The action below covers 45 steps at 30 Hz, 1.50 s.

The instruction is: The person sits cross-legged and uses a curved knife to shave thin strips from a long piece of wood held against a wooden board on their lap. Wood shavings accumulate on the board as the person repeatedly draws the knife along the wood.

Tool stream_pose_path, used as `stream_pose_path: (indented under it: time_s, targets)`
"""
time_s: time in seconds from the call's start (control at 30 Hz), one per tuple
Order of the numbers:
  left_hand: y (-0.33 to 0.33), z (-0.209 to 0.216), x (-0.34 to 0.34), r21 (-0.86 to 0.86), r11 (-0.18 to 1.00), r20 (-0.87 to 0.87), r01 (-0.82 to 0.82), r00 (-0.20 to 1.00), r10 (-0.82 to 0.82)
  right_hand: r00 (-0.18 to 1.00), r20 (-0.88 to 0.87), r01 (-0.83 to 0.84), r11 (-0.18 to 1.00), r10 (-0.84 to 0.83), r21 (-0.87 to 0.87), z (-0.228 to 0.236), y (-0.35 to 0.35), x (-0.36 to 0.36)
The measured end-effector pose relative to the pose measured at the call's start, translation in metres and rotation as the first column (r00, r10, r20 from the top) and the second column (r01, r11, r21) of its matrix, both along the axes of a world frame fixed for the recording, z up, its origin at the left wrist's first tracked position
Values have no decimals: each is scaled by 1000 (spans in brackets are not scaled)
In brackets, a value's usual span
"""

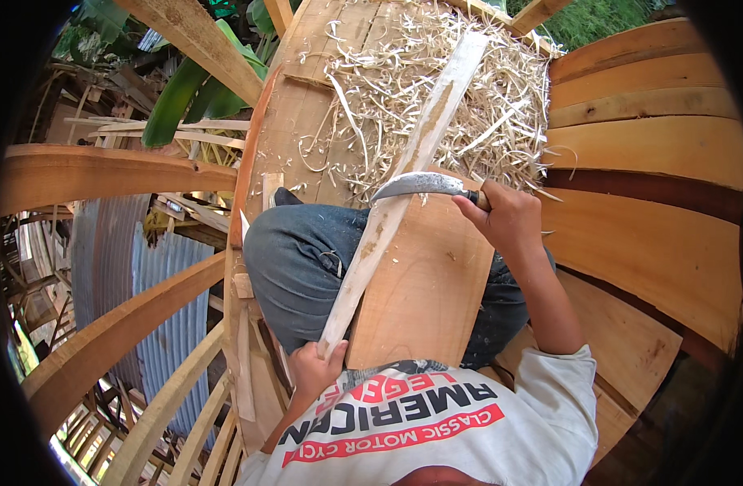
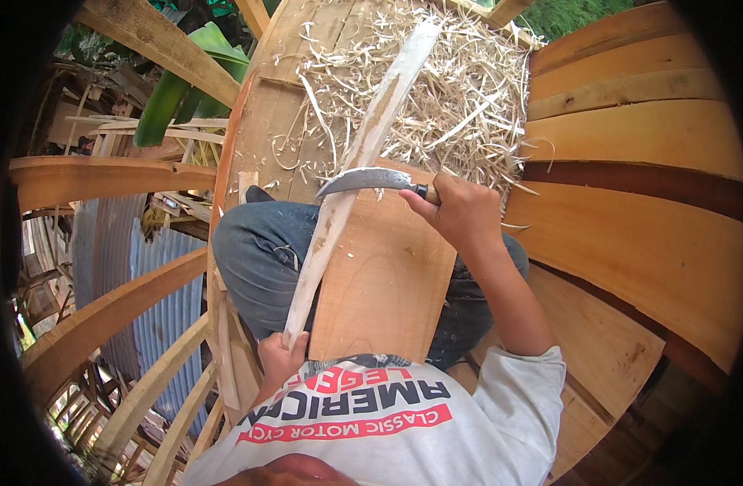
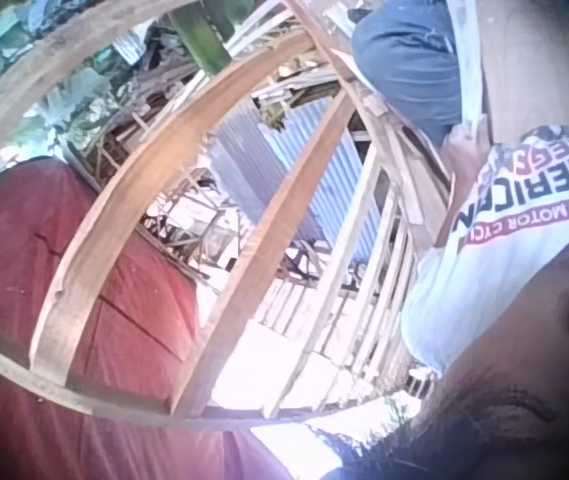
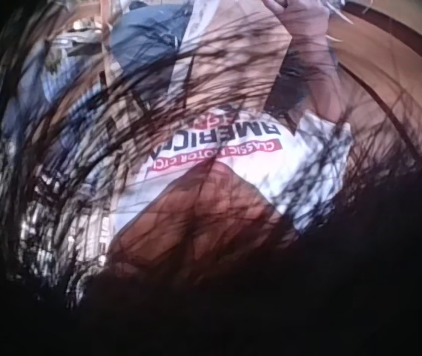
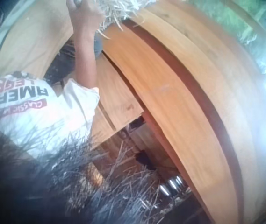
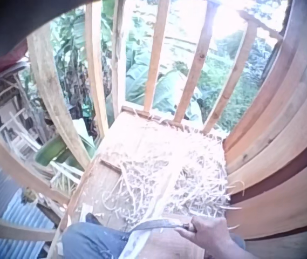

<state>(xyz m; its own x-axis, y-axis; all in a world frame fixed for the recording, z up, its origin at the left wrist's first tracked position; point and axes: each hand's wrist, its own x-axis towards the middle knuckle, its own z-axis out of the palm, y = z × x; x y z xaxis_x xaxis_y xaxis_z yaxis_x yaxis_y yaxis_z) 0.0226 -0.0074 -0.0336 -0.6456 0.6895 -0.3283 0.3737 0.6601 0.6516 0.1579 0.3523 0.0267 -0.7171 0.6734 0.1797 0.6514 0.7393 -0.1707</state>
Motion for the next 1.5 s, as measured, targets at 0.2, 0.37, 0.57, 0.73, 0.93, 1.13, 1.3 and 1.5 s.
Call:
stream_pose_path:
  time_s: [0.2, 0.37, 0.57, 0.73, 0.93, 1.13, 1.3, 1.5]
  targets:
    - [1, -1, 2, 38, 999, 19, -13, 1000, 12, 1000, 24, -7, 994, 5, 105, -16, 18, -3]
    - [2, 0, 2, 22, 1000, 27, -22, 999, 22, 1000, 20, -21, 988, 18, 151, -20, 30, -7]
    - [0, -2, 2, 14, 1000, 3, -7, 1000, 7, 948, 72, 298, 943, -310, 145, -17, 76, -1]
    - [-6, -7, -3, 75, 995, -21, 70, 997, -68, 693, 55, 719, 695, -719, 23, 1, 164, 52]
    - [-6, -4, -1, 66, 997, 4, 40, 999, -40, 829, -245, 440, 857, -502, -267, -11, 97, 55]
    - [-3, -1, -4, 10, 997, 13, 80, 997, -80, 999, -51, -4, 972, -8, -235, -11, -43, 7]
    - [3, 3, -5, 28, 992, -33, 122, 992, -121, 1000, 14, 22, 991, -20, -132, -19, -28, 3]
    - [-1, -4, -2, 42, 998, 9, 48, 999, -49, 999, -34, 28, 998, -30, -54, -34, -4, -6]
